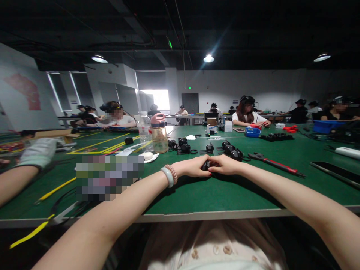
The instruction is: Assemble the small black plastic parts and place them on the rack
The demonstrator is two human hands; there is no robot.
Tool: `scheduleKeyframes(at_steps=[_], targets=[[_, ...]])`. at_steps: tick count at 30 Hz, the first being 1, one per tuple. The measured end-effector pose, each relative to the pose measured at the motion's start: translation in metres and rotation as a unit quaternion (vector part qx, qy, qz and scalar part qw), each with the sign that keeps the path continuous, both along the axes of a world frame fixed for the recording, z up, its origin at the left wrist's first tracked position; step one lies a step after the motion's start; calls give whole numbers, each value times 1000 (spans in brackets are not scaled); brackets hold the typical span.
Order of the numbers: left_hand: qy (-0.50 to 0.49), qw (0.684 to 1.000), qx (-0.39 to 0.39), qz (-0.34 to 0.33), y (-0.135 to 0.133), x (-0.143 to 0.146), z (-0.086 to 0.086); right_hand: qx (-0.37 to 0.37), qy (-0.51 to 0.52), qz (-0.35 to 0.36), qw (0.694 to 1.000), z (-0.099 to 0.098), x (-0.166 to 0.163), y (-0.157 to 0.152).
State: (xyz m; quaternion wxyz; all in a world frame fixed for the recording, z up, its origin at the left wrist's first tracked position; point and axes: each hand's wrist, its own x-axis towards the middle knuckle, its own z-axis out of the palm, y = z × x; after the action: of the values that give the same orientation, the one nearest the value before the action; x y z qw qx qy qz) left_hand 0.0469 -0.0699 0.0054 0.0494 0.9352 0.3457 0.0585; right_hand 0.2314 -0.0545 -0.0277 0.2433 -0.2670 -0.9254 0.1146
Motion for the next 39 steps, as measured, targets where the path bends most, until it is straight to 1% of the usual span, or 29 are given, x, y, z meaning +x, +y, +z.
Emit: scheduleKeyframes(at_steps=[12, 27, 39], targets=[[3, 1000, -4, 2, -1, 1, 1, 5, 3, 3, 1000, -1, -1, 2], [-6, 1000, -11, -3, 0, 0, 0, -21, 8, 4, 1000, -1, 0, 4], [-2, 1000, -15, 12, 0, 1, 0, -31, 15, 0, 999, -1, -1, 7]])
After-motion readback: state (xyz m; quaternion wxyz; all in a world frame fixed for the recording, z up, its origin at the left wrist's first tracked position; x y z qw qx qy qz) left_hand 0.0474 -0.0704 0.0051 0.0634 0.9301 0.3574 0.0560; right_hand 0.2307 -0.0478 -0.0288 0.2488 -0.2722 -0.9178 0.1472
